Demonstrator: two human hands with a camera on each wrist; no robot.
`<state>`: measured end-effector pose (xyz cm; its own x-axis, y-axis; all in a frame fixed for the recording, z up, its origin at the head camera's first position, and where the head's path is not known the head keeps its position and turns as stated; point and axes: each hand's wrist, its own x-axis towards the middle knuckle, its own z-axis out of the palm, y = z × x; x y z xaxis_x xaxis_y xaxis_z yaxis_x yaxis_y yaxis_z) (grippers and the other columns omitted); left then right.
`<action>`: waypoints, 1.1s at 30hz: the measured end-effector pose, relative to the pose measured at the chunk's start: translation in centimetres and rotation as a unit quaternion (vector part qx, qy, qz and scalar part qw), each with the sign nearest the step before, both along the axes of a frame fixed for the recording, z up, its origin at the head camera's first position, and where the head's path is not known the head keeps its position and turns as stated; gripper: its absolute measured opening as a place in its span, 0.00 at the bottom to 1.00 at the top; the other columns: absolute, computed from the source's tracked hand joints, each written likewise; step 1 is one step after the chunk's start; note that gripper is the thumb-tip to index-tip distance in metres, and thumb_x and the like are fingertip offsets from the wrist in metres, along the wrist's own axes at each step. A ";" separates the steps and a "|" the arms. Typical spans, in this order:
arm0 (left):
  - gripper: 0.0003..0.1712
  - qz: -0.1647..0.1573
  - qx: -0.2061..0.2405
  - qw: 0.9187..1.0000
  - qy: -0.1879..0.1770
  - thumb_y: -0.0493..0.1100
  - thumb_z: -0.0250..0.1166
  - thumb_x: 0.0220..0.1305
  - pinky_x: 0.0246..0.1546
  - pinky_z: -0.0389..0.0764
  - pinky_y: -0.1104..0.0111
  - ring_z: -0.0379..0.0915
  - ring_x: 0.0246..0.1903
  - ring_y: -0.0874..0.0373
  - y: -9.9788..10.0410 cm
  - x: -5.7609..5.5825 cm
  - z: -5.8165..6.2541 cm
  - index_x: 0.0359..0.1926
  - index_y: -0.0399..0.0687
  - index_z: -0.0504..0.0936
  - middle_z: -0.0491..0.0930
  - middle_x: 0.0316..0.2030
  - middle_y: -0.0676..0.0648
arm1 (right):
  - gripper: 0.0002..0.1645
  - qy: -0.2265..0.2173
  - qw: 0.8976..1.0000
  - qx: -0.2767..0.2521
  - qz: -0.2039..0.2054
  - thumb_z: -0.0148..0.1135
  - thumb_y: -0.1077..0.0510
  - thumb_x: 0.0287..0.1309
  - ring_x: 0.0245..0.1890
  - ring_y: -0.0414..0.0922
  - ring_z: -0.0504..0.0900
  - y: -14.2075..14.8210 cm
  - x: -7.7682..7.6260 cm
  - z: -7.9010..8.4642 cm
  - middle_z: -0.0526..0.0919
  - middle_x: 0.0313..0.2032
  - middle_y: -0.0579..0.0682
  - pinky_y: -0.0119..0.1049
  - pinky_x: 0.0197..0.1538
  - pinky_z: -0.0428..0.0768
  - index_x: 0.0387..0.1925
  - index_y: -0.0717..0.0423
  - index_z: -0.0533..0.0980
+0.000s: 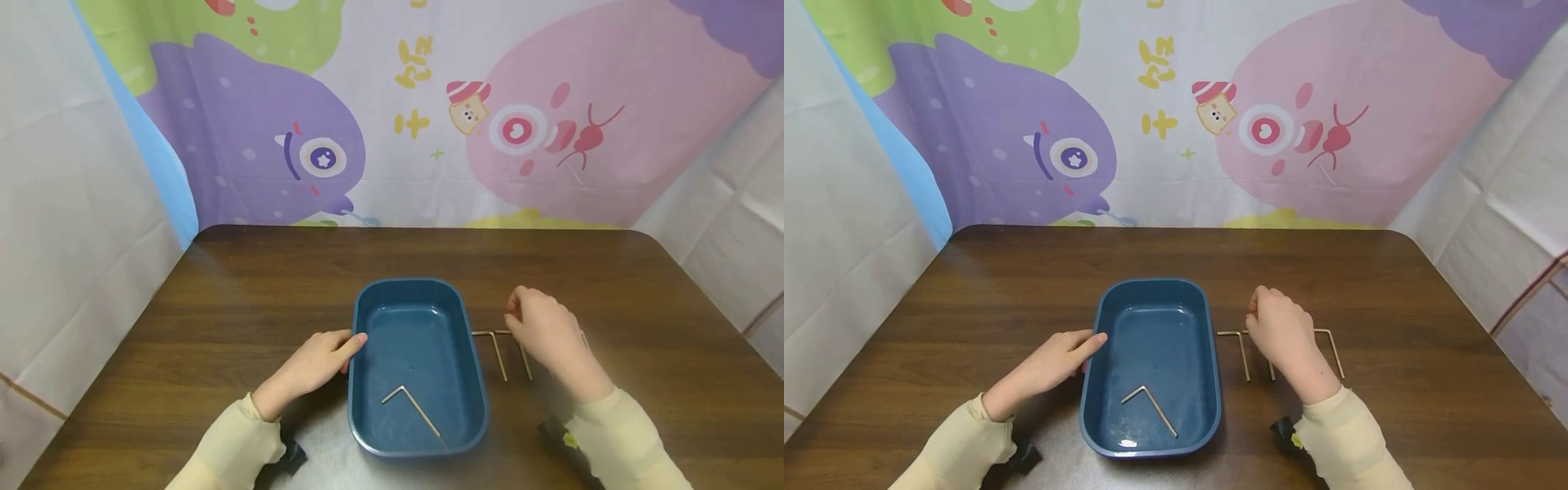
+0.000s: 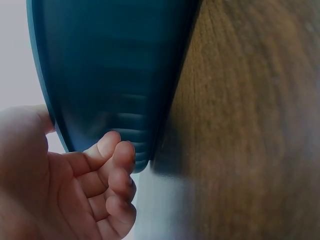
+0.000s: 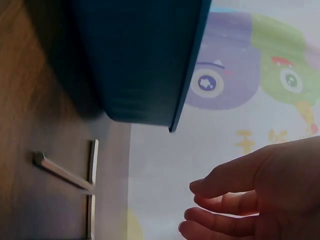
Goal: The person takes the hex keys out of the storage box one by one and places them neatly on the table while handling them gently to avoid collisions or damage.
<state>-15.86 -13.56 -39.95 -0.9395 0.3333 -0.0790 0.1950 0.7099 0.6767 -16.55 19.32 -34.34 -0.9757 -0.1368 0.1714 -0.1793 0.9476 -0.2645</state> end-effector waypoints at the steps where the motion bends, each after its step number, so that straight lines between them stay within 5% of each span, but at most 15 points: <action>1: 0.26 0.000 0.000 1.000 0.001 0.63 0.45 0.65 0.22 0.64 0.70 0.63 0.16 0.62 0.0 0.0 0.0 0.19 0.53 0.71 0.72 0.15 0.53 | 0.04 0.004 1.000 -0.001 0.003 0.58 0.60 0.50 0.20 0.46 0.70 -0.2 0.0 -0.1 0.71 0.22 0.48 0.41 0.22 0.68 0.27 0.56 0.71; 33: 0.25 0.001 -0.001 1.000 -0.002 0.60 0.46 0.66 0.21 0.64 0.69 0.63 0.16 0.61 0.0 0.0 0.1 0.19 0.52 0.71 0.71 0.15 0.53 | 0.07 0.040 0.996 -0.019 0.083 0.64 0.59 0.48 0.19 0.38 0.69 -4.6 2.2 -0.5 0.71 0.23 0.43 0.35 0.23 0.68 0.27 0.51 0.73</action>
<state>-15.84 -13.53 -39.80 -0.9395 0.3321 -0.0839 0.1911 0.7115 0.6762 -14.35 14.75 -34.87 -0.9230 -0.2880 0.2552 -0.3552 0.8926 -0.2776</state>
